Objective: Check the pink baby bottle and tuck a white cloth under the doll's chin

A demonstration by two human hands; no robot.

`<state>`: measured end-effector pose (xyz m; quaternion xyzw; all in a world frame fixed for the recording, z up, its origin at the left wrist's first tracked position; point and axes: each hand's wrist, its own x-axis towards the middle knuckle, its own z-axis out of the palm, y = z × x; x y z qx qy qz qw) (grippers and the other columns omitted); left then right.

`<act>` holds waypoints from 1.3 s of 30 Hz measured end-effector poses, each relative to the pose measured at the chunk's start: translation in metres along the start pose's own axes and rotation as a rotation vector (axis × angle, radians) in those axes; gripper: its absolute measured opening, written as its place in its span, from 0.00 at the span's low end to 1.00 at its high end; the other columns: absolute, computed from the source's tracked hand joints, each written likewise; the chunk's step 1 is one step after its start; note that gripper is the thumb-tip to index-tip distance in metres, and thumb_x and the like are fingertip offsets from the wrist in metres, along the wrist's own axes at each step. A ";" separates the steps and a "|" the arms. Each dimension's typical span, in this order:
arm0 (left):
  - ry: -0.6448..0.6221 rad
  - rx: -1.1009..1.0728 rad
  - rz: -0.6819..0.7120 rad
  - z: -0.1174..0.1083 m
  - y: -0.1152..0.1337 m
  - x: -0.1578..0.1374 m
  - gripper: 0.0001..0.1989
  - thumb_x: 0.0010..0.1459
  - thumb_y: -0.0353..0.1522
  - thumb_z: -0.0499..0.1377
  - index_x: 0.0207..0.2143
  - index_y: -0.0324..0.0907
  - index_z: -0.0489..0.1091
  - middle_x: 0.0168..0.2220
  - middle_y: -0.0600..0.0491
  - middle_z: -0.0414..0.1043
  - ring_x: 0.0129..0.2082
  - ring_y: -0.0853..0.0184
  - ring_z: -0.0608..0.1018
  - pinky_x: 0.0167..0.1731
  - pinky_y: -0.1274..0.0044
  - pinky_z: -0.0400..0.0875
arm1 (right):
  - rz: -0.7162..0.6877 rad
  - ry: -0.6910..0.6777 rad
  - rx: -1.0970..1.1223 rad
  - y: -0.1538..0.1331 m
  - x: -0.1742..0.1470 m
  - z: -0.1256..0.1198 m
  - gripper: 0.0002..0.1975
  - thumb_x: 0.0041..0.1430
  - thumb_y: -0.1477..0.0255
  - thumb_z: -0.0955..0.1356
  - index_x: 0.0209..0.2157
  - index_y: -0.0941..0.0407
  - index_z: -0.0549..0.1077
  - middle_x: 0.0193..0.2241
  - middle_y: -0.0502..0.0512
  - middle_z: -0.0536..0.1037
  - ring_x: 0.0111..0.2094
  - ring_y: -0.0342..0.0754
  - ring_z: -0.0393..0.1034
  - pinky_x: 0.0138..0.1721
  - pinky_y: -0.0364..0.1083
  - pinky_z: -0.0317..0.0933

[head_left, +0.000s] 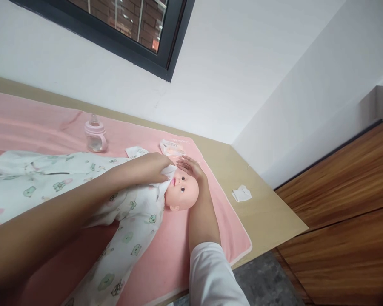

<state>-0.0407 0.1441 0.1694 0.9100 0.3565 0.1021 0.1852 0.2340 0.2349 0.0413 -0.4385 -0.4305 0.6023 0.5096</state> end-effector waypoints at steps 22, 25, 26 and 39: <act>0.080 -0.006 0.003 0.008 -0.008 0.005 0.04 0.54 0.30 0.53 0.27 0.43 0.63 0.33 0.49 0.75 0.33 0.62 0.75 0.30 0.76 0.59 | -0.009 0.003 -0.020 0.003 0.002 -0.001 0.19 0.54 0.74 0.73 0.47 0.56 0.70 0.41 0.56 0.82 0.43 0.47 0.79 0.56 0.50 0.69; 0.106 -0.009 -0.003 0.008 -0.009 0.007 0.02 0.52 0.30 0.55 0.28 0.43 0.67 0.34 0.50 0.76 0.34 0.62 0.76 0.31 0.76 0.60 | -0.006 -0.003 -0.016 0.002 0.002 -0.002 0.19 0.54 0.73 0.74 0.47 0.55 0.70 0.40 0.55 0.82 0.43 0.47 0.79 0.57 0.50 0.69; 0.114 -0.006 -0.006 0.008 -0.009 0.007 0.02 0.52 0.30 0.56 0.28 0.43 0.68 0.33 0.50 0.76 0.34 0.62 0.76 0.31 0.76 0.61 | -0.005 -0.005 -0.016 0.002 0.002 -0.002 0.18 0.54 0.72 0.74 0.47 0.56 0.70 0.40 0.55 0.82 0.43 0.47 0.79 0.57 0.50 0.69; 0.142 -0.017 0.013 0.007 -0.007 0.010 0.05 0.51 0.28 0.56 0.29 0.43 0.71 0.33 0.49 0.76 0.35 0.62 0.77 0.33 0.76 0.62 | 0.016 0.021 -0.035 -0.002 -0.001 0.002 0.16 0.56 0.73 0.72 0.46 0.56 0.71 0.39 0.56 0.82 0.43 0.47 0.79 0.57 0.50 0.69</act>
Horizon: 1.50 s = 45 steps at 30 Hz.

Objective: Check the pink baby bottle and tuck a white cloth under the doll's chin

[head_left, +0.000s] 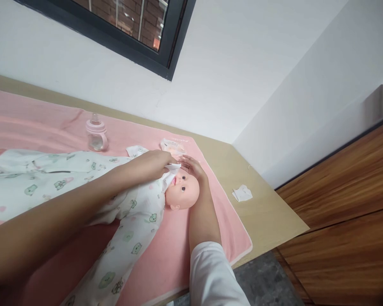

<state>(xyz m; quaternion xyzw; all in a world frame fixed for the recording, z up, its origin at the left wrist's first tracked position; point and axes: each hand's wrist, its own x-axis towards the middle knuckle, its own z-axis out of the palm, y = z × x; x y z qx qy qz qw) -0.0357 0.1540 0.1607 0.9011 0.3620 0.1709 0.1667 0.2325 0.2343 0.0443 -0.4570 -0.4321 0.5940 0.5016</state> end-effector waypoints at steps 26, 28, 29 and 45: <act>-0.113 -0.117 0.043 -0.005 0.011 -0.006 0.06 0.46 0.25 0.54 0.20 0.41 0.63 0.30 0.52 0.71 0.27 0.68 0.71 0.28 0.76 0.56 | -0.022 -0.041 0.031 0.006 0.006 -0.006 0.18 0.54 0.74 0.74 0.47 0.56 0.71 0.39 0.55 0.82 0.43 0.48 0.79 0.57 0.51 0.69; -0.121 -0.118 0.060 -0.003 0.010 -0.006 0.06 0.45 0.25 0.55 0.18 0.41 0.62 0.28 0.52 0.69 0.26 0.68 0.70 0.28 0.76 0.56 | -0.021 -0.040 0.024 0.006 0.007 -0.006 0.19 0.54 0.75 0.74 0.47 0.56 0.71 0.40 0.56 0.82 0.43 0.48 0.79 0.57 0.51 0.69; -0.128 -0.116 0.066 -0.002 0.009 -0.006 0.07 0.44 0.24 0.56 0.18 0.41 0.62 0.28 0.52 0.69 0.26 0.68 0.70 0.28 0.76 0.55 | -0.020 -0.040 0.021 0.006 0.007 -0.006 0.19 0.54 0.75 0.74 0.47 0.56 0.70 0.40 0.57 0.82 0.43 0.48 0.79 0.57 0.51 0.69; -0.037 -0.065 0.024 -0.005 0.011 -0.004 0.07 0.51 0.28 0.54 0.21 0.40 0.65 0.29 0.51 0.72 0.26 0.69 0.71 0.28 0.77 0.57 | -0.010 -0.010 0.021 0.005 0.006 -0.004 0.18 0.54 0.74 0.74 0.47 0.57 0.71 0.39 0.55 0.82 0.42 0.48 0.79 0.57 0.51 0.69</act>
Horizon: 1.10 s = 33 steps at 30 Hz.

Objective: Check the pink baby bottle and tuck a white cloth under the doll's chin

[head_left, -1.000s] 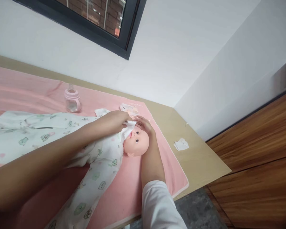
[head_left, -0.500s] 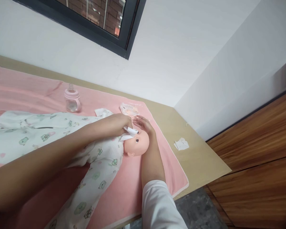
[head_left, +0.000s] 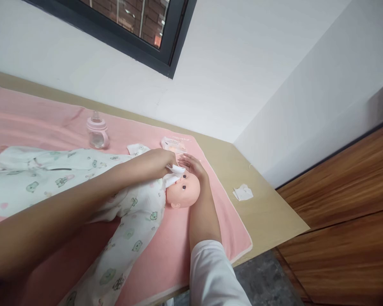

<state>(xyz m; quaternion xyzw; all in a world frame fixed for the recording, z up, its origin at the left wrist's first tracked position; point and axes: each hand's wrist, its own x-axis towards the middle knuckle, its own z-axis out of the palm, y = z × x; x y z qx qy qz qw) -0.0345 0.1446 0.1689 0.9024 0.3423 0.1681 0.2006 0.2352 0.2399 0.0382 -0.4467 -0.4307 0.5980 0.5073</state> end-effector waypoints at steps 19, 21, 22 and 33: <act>0.081 0.063 -0.022 0.002 -0.008 0.005 0.03 0.49 0.28 0.56 0.25 0.42 0.68 0.31 0.50 0.75 0.31 0.65 0.75 0.30 0.76 0.59 | -0.013 0.004 -0.029 -0.003 -0.007 0.006 0.17 0.55 0.74 0.73 0.46 0.55 0.72 0.41 0.54 0.82 0.43 0.48 0.78 0.56 0.51 0.69; 0.094 0.063 -0.024 0.001 -0.009 0.005 0.03 0.50 0.28 0.55 0.25 0.42 0.68 0.32 0.50 0.76 0.32 0.64 0.76 0.30 0.76 0.59 | -0.011 0.010 -0.026 -0.003 -0.008 0.006 0.16 0.55 0.74 0.73 0.46 0.55 0.72 0.42 0.55 0.82 0.44 0.48 0.78 0.57 0.51 0.69; 0.095 0.064 -0.029 0.001 -0.009 0.005 0.03 0.50 0.28 0.55 0.25 0.42 0.68 0.32 0.50 0.76 0.32 0.64 0.76 0.30 0.76 0.59 | -0.010 0.011 -0.023 -0.003 -0.008 0.007 0.16 0.55 0.74 0.73 0.46 0.55 0.72 0.42 0.55 0.82 0.44 0.48 0.78 0.57 0.50 0.69; 0.032 0.033 -0.016 -0.001 -0.007 0.004 0.04 0.49 0.27 0.54 0.24 0.40 0.68 0.34 0.50 0.74 0.32 0.65 0.74 0.31 0.76 0.58 | -0.010 0.005 -0.016 -0.002 -0.005 0.004 0.18 0.54 0.74 0.74 0.47 0.56 0.72 0.40 0.55 0.82 0.44 0.48 0.78 0.57 0.51 0.69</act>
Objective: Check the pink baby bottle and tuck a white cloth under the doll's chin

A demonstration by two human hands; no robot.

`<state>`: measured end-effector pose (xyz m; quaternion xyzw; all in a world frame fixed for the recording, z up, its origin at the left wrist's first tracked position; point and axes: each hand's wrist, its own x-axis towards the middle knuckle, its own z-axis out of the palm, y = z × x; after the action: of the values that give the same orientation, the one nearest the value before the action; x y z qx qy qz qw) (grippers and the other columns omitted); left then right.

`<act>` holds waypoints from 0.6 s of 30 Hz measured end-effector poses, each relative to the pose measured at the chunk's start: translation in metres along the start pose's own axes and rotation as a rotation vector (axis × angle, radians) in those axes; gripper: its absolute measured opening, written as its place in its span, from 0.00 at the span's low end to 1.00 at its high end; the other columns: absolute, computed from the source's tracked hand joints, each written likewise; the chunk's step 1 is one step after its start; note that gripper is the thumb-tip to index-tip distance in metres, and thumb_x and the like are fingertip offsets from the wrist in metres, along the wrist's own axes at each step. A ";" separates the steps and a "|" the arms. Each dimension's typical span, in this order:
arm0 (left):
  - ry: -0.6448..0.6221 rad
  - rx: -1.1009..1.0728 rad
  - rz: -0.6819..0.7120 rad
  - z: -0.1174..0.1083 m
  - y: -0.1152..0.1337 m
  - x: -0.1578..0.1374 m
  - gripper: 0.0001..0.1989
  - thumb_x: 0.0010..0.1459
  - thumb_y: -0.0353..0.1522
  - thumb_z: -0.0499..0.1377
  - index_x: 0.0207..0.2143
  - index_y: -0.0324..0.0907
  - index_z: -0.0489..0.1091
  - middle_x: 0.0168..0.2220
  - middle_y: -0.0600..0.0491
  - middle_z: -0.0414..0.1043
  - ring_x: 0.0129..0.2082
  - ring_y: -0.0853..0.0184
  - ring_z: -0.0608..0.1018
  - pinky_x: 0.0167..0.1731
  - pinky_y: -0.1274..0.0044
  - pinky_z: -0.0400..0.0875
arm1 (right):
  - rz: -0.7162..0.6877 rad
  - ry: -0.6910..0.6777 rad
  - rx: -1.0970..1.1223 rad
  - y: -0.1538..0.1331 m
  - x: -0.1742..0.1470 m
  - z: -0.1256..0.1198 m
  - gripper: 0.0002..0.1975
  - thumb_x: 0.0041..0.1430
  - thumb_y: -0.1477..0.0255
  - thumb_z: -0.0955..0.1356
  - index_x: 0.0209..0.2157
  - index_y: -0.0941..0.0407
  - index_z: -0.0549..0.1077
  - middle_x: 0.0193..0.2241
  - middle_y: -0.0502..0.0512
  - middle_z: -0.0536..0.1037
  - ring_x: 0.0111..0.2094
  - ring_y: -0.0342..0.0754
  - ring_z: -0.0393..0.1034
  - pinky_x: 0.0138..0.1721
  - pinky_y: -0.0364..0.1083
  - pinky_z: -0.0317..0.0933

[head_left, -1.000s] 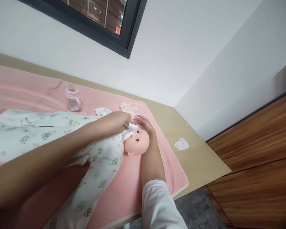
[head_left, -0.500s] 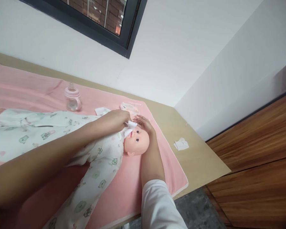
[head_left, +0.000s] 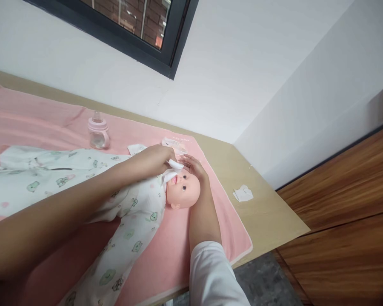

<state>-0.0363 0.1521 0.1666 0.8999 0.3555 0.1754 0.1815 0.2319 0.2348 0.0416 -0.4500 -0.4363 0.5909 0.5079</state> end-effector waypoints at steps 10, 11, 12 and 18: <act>-0.112 -0.231 0.086 0.004 -0.006 -0.005 0.05 0.44 0.27 0.55 0.19 0.42 0.68 0.28 0.52 0.71 0.25 0.68 0.70 0.26 0.76 0.54 | -0.002 -0.013 0.014 0.001 0.004 -0.003 0.19 0.54 0.75 0.73 0.48 0.56 0.71 0.39 0.56 0.82 0.43 0.48 0.79 0.57 0.50 0.69; -0.117 -0.235 0.091 0.005 -0.006 -0.005 0.05 0.44 0.27 0.56 0.19 0.42 0.68 0.27 0.52 0.70 0.25 0.68 0.69 0.26 0.76 0.54 | -0.002 -0.011 0.012 0.001 0.004 -0.003 0.19 0.54 0.74 0.73 0.48 0.56 0.71 0.39 0.56 0.82 0.43 0.48 0.79 0.57 0.50 0.69; -0.121 -0.238 0.095 0.006 -0.006 -0.004 0.05 0.43 0.27 0.56 0.18 0.42 0.68 0.26 0.52 0.69 0.24 0.68 0.69 0.26 0.75 0.53 | 0.000 -0.011 0.009 0.001 0.004 -0.003 0.19 0.54 0.74 0.73 0.47 0.56 0.71 0.39 0.56 0.82 0.43 0.48 0.79 0.57 0.50 0.69; -0.125 -0.226 0.094 0.010 -0.009 -0.003 0.03 0.42 0.27 0.57 0.19 0.42 0.68 0.25 0.52 0.68 0.23 0.68 0.68 0.25 0.75 0.52 | 0.007 -0.010 0.003 0.000 0.002 -0.002 0.19 0.54 0.72 0.73 0.48 0.56 0.71 0.40 0.57 0.82 0.43 0.48 0.79 0.58 0.51 0.69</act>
<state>-0.0393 0.1544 0.1534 0.8986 0.2787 0.1665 0.2951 0.2336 0.2371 0.0407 -0.4478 -0.4364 0.5954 0.5045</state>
